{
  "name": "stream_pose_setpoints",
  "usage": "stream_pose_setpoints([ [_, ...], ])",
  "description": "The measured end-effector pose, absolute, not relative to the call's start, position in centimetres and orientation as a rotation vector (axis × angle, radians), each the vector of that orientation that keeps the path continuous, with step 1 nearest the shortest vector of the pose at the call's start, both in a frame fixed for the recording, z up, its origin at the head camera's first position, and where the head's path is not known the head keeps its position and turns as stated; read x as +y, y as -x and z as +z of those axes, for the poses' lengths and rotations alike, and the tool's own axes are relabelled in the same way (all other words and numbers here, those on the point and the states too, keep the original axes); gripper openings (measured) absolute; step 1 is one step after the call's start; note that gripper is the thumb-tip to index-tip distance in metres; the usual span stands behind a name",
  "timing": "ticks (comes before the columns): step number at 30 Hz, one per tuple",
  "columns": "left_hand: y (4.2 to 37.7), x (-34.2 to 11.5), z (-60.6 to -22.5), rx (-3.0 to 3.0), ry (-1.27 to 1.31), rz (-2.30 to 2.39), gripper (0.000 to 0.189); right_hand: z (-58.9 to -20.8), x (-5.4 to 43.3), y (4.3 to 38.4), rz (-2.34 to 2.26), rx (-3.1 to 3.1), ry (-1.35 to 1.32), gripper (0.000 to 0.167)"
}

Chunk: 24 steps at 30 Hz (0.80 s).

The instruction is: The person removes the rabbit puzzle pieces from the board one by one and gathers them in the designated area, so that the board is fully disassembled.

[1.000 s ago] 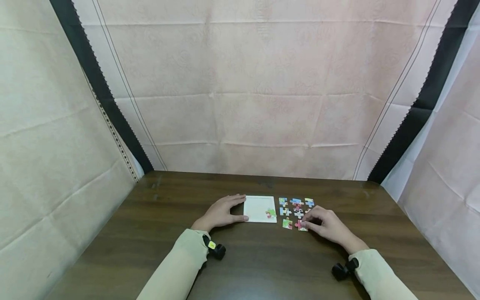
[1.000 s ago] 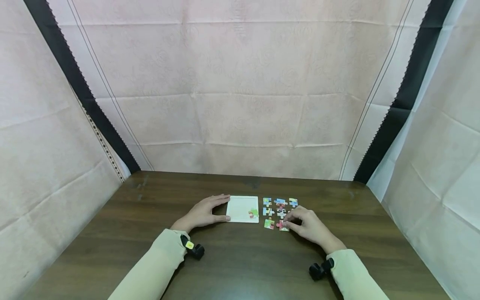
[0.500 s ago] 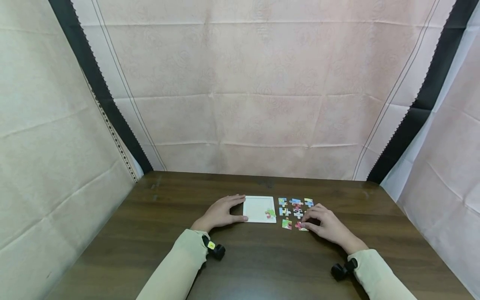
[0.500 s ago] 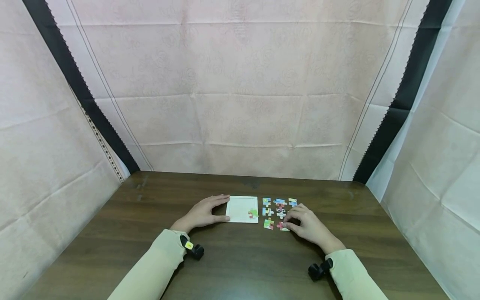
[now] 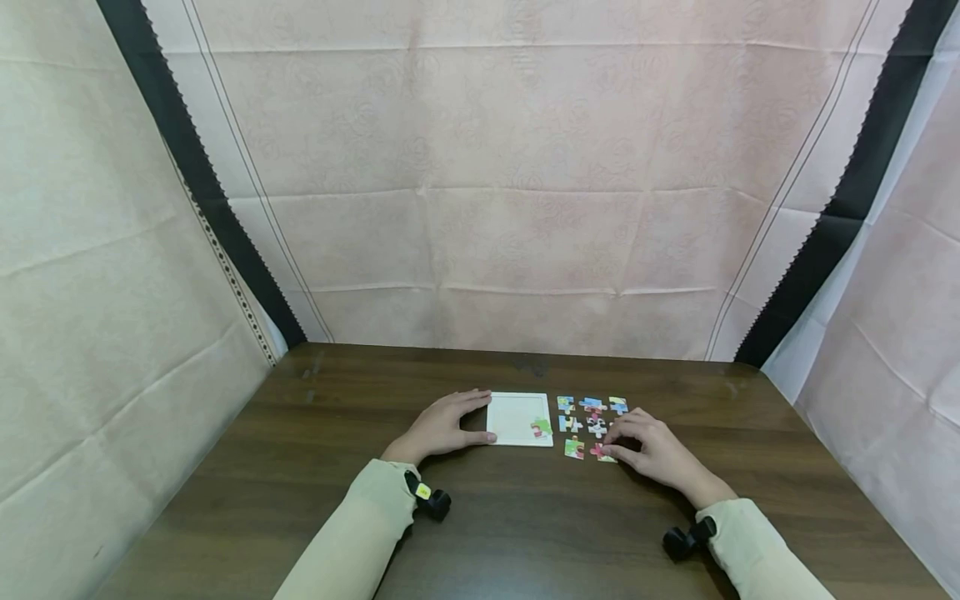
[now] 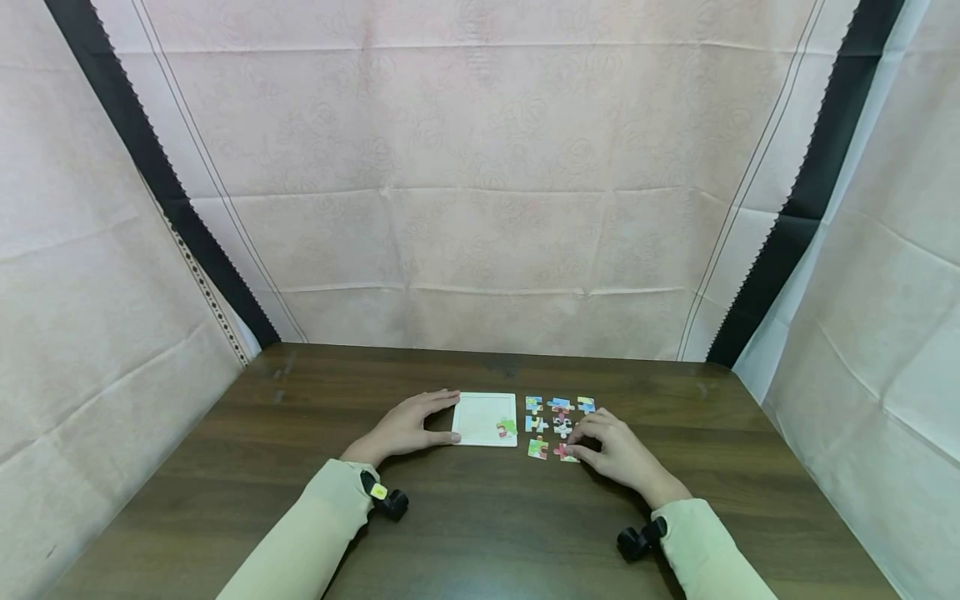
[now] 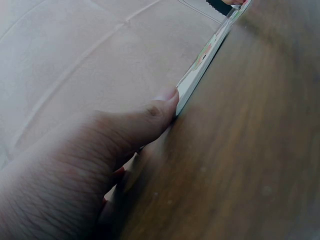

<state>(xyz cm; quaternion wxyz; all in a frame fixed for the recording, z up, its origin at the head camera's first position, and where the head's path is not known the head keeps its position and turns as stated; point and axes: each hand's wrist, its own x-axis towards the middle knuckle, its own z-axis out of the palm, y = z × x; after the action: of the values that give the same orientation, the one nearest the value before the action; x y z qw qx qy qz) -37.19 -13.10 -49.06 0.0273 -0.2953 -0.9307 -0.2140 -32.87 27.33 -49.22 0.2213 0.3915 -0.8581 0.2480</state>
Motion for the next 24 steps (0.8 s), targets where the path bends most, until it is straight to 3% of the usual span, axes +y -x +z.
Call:
stream_pose_setpoints([
  [24,37.13,-13.18,-48.91,-2.881,0.920,-0.680,0.089,-49.10,26.85,33.11,0.800,-2.322,-1.040,0.014],
])
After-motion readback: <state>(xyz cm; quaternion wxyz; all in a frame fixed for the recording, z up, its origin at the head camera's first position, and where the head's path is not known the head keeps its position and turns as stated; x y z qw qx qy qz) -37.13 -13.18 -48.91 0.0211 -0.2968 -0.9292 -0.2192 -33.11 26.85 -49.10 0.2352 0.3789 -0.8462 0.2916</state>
